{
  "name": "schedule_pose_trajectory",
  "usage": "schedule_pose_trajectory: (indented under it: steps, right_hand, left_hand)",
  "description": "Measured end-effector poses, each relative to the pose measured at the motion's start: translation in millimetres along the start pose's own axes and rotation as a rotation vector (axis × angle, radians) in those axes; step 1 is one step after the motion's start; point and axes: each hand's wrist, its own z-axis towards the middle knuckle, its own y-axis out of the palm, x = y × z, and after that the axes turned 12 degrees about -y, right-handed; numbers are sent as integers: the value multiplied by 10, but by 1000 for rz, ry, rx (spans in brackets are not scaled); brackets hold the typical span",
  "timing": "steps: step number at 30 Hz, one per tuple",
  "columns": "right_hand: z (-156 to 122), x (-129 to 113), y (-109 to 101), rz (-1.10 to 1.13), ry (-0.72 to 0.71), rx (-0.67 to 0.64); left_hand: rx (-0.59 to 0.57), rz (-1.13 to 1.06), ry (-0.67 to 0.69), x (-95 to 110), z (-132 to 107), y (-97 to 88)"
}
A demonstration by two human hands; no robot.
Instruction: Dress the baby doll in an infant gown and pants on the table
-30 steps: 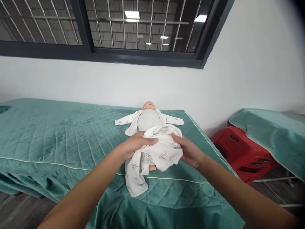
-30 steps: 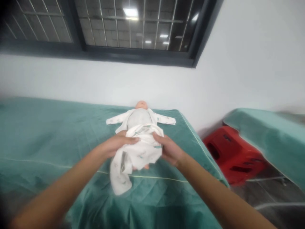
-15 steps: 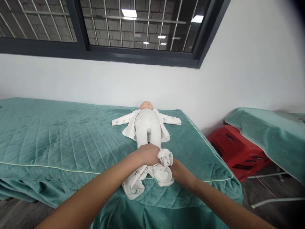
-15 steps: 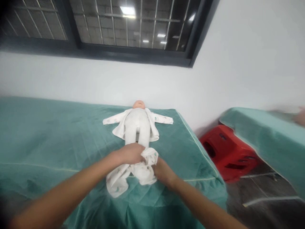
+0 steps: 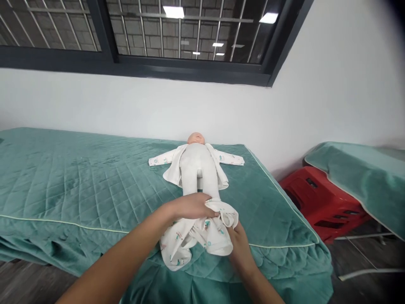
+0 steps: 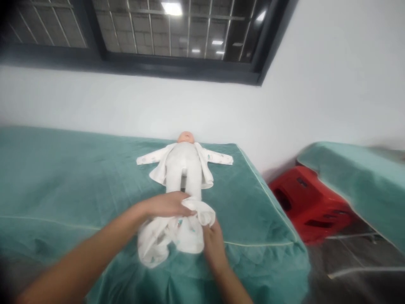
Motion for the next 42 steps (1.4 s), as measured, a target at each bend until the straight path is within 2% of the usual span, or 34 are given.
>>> schedule_pose_trajectory:
  steps: [3, 5, 8, 11, 13, 15, 19, 22, 25, 27, 31, 33, 35, 37, 40, 42]
  right_hand:
    - [139, 4, 25, 40, -66, 78]
    - [239, 5, 20, 8, -141, 113]
    - [367, -11, 6, -41, -222, 105]
    - [486, -36, -4, -120, -276, 63]
    - [573, -37, -11, -166, -305, 48]
    - [664, -20, -23, -192, -310, 41]
    - [859, 26, -65, -213, -306, 40]
    - [1019, 40, -103, -250, -323, 30]
    - [1159, 53, -119, -265, -326, 8]
    - [1225, 70, -112, -239, -300, -8]
    - [1311, 99, -96, -220, -252, -4]
    - [1359, 101, -114, -258, -270, -4]
    - [1417, 95, -147, -330, -295, -11]
    - [1466, 82, -176, -401, -297, -21]
    - [1476, 41, -171, -445, -300, -36]
    - [1427, -5, -143, -451, -371, -27]
  left_hand:
    - [-98, -277, -11, -66, 3, -86]
    - [-116, -329, -20, -130, 12, -146]
    - [-127, -367, -16, -219, 37, -202]
    - [-100, -515, 26, -250, 78, -212]
    - [-17, -583, 59, -230, 113, -217]
    - [77, -563, 101, -186, 154, -240]
    - [282, -315, 227, -100, 279, -326]
    - [500, -88, 287, -85, 430, -375]
    - [703, 129, 263, -99, 585, -376]
    - [796, 257, 239, -104, 663, -350]
    - [911, 435, 168, -100, 756, -268]
    - [935, 413, 146, -112, 777, -239]
    - [937, 270, 171, -147, 773, -241]
    - [860, 61, 217, -208, 740, -278]
    - [576, -209, 243, -348, 655, -364]
    - [428, -391, 233, -468, 607, -402]
